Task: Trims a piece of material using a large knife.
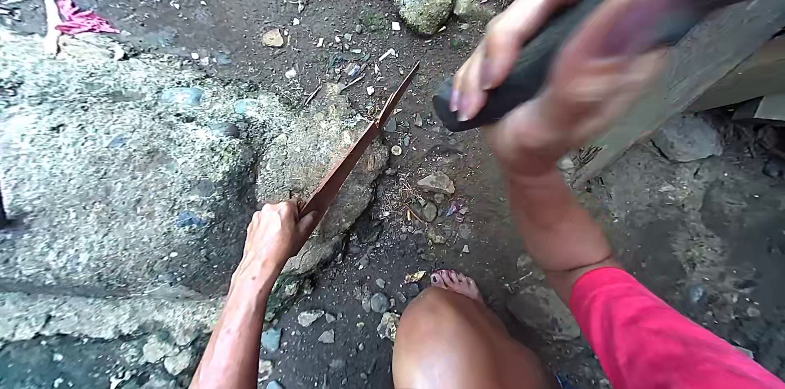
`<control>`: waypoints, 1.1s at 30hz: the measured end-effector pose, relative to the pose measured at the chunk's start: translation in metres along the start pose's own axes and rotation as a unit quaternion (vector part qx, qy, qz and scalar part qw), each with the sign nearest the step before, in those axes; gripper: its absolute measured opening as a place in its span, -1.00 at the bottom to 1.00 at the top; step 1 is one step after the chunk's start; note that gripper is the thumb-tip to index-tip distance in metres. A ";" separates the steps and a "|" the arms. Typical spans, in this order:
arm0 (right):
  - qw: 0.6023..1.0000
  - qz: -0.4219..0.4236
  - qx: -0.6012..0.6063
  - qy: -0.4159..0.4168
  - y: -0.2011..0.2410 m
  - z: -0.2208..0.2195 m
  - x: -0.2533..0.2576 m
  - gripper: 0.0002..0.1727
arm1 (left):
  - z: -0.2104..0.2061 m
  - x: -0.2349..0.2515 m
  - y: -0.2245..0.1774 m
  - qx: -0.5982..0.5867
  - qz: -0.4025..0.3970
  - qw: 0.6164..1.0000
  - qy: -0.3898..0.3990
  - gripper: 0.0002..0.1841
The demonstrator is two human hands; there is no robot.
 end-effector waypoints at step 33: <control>0.982 -0.137 -0.105 0.075 -0.038 0.028 -0.064 -0.73 | 0.007 0.003 0.003 -0.005 -0.034 0.998 -0.052 -0.63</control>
Point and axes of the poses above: each hand's wrist, its own x-axis towards the middle knuckle, its own z-axis out of the back of the hand, y = z × x, the point moved 1 cm from there along x, towards the middle knuckle, and after that the axes turned 11 degrees about z, right-handed, at the moved point
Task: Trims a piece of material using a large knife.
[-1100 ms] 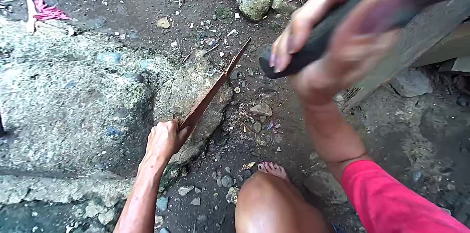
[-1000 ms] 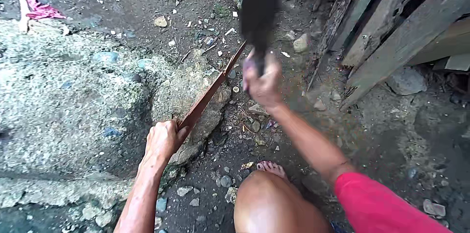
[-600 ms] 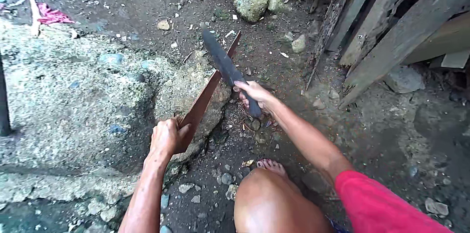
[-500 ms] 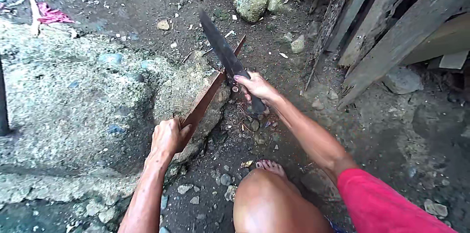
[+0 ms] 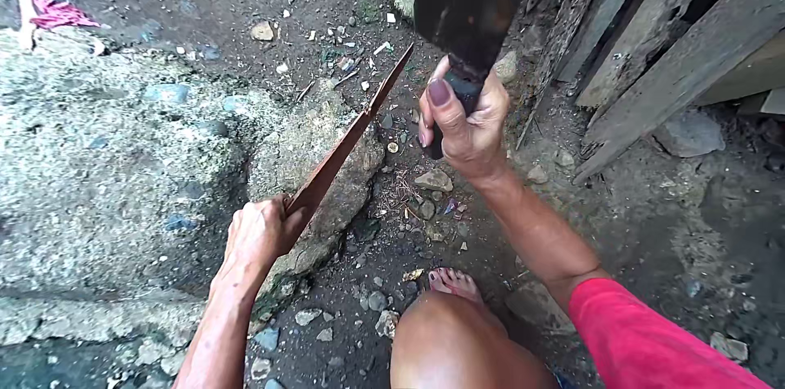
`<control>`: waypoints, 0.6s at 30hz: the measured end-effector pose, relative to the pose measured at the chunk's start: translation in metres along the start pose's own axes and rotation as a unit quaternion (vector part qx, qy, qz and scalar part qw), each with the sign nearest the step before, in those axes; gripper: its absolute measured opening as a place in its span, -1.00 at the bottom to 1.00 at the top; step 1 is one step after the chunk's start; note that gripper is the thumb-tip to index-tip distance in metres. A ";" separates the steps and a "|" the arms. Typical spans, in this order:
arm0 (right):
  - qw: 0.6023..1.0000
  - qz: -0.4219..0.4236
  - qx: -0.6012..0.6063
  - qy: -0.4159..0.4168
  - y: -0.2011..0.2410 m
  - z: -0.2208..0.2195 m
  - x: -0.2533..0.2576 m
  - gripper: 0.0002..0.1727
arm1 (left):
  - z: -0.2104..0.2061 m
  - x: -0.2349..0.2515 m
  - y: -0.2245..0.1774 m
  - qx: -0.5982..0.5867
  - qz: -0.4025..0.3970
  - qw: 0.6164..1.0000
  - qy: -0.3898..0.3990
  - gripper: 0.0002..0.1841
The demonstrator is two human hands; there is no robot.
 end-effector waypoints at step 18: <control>0.753 -0.519 -0.275 0.297 -0.121 0.010 -0.118 -0.43 | -0.003 0.006 -0.007 0.014 0.010 0.999 0.030 -0.65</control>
Point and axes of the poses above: each hand's wrist, its own x-axis towards the middle knuckle, its own z-axis out of the back of the hand, y = z × x, the point moved 1 cm from there along x, towards the middle knuckle, and after that the axes turned 11 degrees about z, right-handed, at the moved point
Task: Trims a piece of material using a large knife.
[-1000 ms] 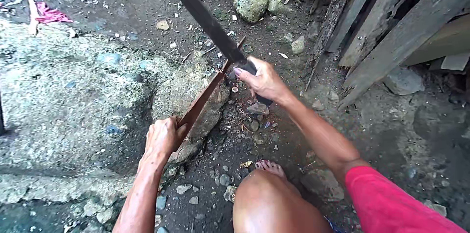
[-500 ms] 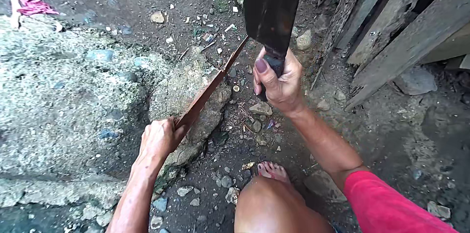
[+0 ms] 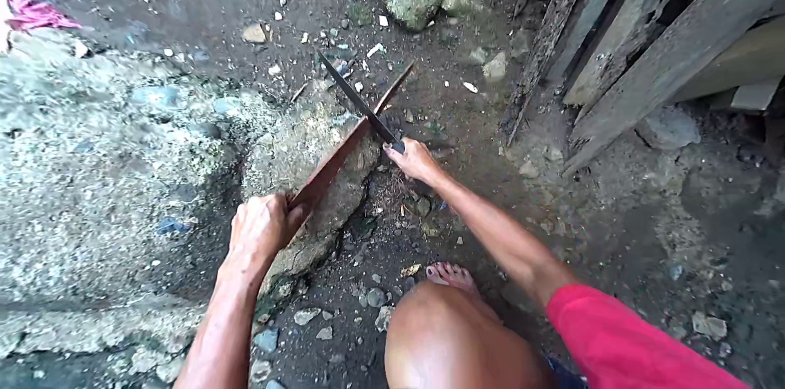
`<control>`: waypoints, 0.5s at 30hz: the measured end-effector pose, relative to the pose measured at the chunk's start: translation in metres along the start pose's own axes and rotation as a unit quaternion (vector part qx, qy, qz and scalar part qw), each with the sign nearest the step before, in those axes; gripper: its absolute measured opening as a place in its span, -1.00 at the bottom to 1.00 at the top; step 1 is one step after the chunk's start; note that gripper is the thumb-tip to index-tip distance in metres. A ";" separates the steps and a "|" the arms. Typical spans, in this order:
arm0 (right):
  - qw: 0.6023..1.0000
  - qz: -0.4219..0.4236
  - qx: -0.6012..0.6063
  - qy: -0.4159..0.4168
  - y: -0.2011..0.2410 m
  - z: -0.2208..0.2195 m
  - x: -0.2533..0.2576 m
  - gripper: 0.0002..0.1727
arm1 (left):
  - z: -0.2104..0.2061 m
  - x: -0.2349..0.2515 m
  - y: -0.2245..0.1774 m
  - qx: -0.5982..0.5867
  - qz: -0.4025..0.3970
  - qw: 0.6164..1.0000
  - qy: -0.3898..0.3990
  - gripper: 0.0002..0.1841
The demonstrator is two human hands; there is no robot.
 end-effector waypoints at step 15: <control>0.955 -0.070 0.270 0.101 0.021 0.039 -0.019 -0.58 | -0.022 -0.031 -0.023 0.050 0.026 0.998 -0.041 -0.67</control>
Point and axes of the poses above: each hand's wrist, its own x-axis towards the middle knuckle, its own z-axis out of the back of the hand, y = z × x, the point moved 1 cm from there along x, towards the middle knuckle, and after that the axes turned 11 degrees about z, right-handed, at the moved point
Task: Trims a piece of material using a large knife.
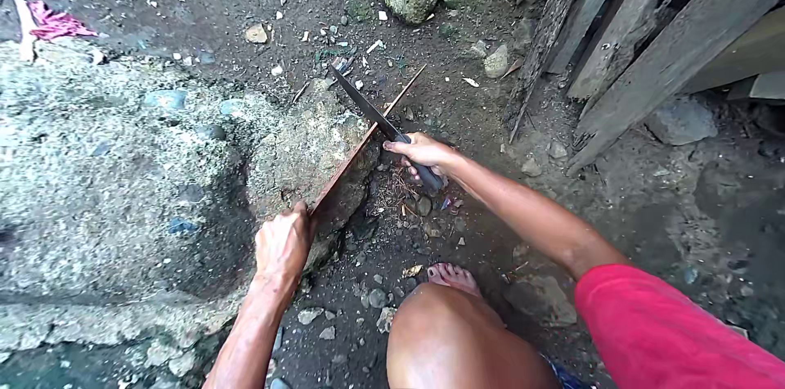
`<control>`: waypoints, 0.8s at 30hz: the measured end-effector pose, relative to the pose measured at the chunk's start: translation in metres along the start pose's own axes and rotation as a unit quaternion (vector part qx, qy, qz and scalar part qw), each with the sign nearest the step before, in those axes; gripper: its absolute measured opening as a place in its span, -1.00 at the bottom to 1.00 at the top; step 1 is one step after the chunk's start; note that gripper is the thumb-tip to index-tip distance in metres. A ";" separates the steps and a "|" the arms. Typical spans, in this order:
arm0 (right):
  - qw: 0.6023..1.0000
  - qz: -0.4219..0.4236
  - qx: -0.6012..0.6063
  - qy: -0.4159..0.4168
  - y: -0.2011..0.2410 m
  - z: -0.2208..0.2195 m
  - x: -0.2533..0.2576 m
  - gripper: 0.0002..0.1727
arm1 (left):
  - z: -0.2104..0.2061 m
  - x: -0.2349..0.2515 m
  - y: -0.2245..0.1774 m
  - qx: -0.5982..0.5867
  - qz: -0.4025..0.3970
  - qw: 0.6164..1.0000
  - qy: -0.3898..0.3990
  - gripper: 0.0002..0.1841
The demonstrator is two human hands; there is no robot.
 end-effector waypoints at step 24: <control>0.933 0.267 -0.198 -0.135 -0.005 -0.002 -0.039 -0.60 | 0.022 0.023 0.032 -0.078 0.010 0.994 0.077 -0.60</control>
Point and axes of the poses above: each hand's wrist, its own x-axis towards the middle knuckle, its own z-axis out of the back of the hand, y = z × x, the point moved 1 cm from there along x, towards the middle knuckle, and after that the axes turned 11 degrees about z, right-handed, at the moved point
